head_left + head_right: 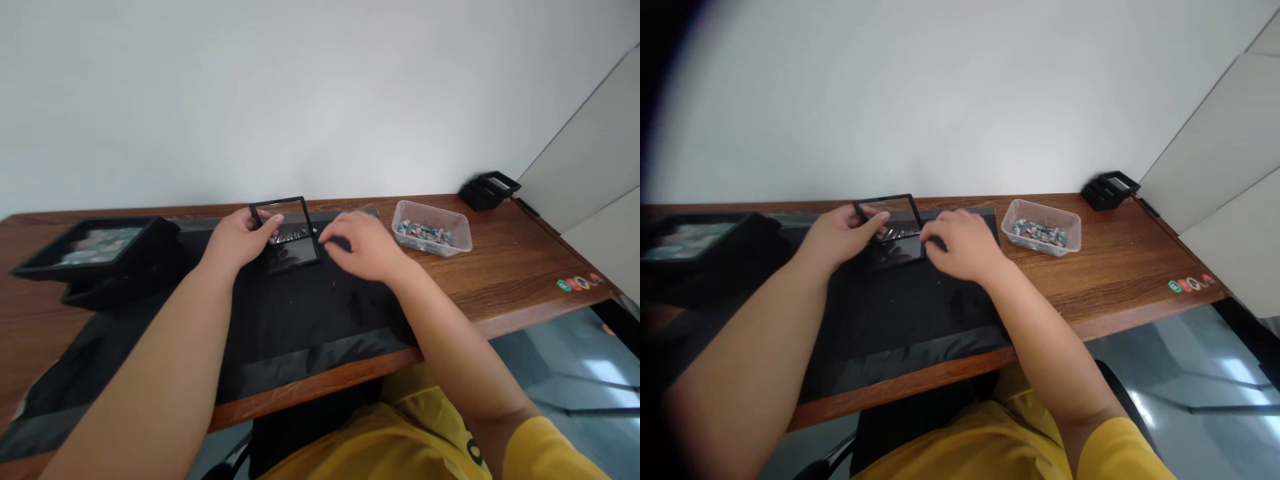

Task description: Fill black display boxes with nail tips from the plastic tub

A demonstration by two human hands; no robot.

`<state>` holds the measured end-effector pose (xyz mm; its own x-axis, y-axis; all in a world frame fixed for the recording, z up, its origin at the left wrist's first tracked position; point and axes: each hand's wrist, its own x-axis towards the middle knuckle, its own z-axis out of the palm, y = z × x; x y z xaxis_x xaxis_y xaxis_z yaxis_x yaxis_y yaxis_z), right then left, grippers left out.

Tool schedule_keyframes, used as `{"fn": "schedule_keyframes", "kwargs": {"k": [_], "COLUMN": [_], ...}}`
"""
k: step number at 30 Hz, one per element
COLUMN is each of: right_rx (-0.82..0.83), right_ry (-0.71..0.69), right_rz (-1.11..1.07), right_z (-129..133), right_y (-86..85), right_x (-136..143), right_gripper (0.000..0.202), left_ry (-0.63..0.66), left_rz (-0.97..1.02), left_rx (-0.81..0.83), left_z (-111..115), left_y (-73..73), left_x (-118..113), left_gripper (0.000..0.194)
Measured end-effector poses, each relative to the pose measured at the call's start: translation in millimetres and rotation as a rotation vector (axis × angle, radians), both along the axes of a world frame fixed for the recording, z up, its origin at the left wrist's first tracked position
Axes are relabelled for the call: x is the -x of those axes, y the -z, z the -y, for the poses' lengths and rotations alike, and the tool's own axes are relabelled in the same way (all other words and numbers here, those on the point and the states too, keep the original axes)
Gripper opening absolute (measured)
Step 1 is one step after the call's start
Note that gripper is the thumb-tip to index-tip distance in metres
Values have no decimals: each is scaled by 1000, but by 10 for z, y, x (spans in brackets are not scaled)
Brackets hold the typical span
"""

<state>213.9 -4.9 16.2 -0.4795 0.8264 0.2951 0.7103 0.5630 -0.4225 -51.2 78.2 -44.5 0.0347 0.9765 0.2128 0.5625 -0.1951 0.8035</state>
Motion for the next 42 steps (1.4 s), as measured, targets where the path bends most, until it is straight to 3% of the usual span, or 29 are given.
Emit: {"fn": "schedule_keyframes", "kwargs": {"k": [2, 4, 7, 10, 13, 17, 25, 34, 42], "right_rx": [-132, -141, 115, 382, 505, 497, 505, 460, 480], "right_ry": [197, 443, 764, 873, 877, 823, 648, 581, 613], "right_rz": [-71, -41, 77, 152, 134, 74, 63, 131, 181], "right_z": [-59, -123, -207, -260, -287, -308, -305, -251, -257], "right_y": [-87, -137, -128, -74, -37, -13, 0, -40, -33], "right_x": [-213, -451, -747, -898, -958, -1019, -1021, -968, -945], "right_gripper": [25, 28, 31, 41, 52, 57, 46, 33, 28], "left_ry": [-66, -115, -153, -157, -154, -100, -68, -82, -88], "left_rz": [-33, -66, -116, -159, -203, -227, -242, -283, -285], "left_rx": [53, 83, 83, 85, 95, 107, 99, 124, 135], "left_z": [25, 55, 116, 179, 206, 174, 129, 153, 158], "left_y": [-45, -104, -208, -295, -320, -253, -191, -238, -248], "left_x": [-31, -77, -157, -218, -232, -193, -152, -180, -184], "left_gripper": [30, 32, 36, 40, 42, 45, 45, 45, 49]}}
